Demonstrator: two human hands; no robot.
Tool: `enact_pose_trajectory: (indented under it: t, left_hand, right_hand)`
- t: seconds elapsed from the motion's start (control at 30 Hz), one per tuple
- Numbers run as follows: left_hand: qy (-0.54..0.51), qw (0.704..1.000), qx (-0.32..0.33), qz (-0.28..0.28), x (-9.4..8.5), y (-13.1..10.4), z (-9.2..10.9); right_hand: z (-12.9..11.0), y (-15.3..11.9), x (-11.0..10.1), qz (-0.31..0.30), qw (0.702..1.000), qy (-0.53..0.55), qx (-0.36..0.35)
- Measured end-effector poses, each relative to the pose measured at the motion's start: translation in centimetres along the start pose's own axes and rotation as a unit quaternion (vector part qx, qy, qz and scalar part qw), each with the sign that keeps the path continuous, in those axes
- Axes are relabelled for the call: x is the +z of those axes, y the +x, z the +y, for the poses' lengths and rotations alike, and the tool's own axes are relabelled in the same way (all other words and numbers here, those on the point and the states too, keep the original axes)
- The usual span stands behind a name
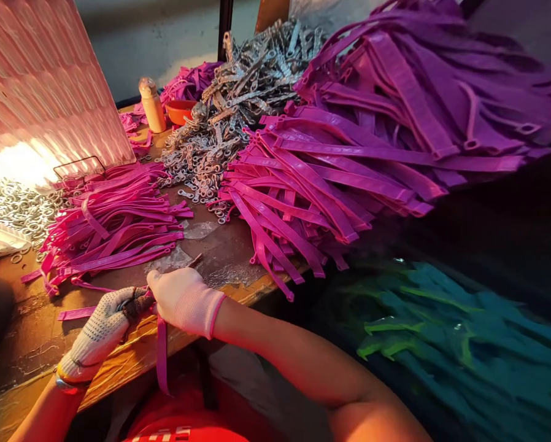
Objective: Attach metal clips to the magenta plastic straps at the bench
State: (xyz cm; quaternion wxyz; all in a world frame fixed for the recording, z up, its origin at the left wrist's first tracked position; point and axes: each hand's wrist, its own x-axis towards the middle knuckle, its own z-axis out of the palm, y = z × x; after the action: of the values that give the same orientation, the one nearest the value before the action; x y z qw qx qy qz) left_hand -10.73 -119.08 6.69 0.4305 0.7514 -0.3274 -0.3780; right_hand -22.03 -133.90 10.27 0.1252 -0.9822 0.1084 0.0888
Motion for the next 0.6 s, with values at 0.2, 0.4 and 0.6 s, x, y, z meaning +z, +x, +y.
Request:
enact_pose_trajectory:
  t: [0.2, 0.4, 0.6]
  left_hand:
    - [-0.007, 1.000, 0.018, 0.000, 0.9, -0.2, -0.1]
    - [0.018, 0.995, -0.023, -0.095, -0.9, -0.8, 2.5]
    - [0.085, 0.996, -0.013, -0.036, -8.6, -2.7, 4.1]
  right_hand:
    - [0.0, -0.5, 1.1, 0.003, 0.993, -0.049, -0.109]
    - [0.8, -1.1, 0.9, -0.012, 0.984, -0.071, -0.161]
    - [2.3, -1.7, 0.3, 0.033, 0.995, -0.068, -0.066]
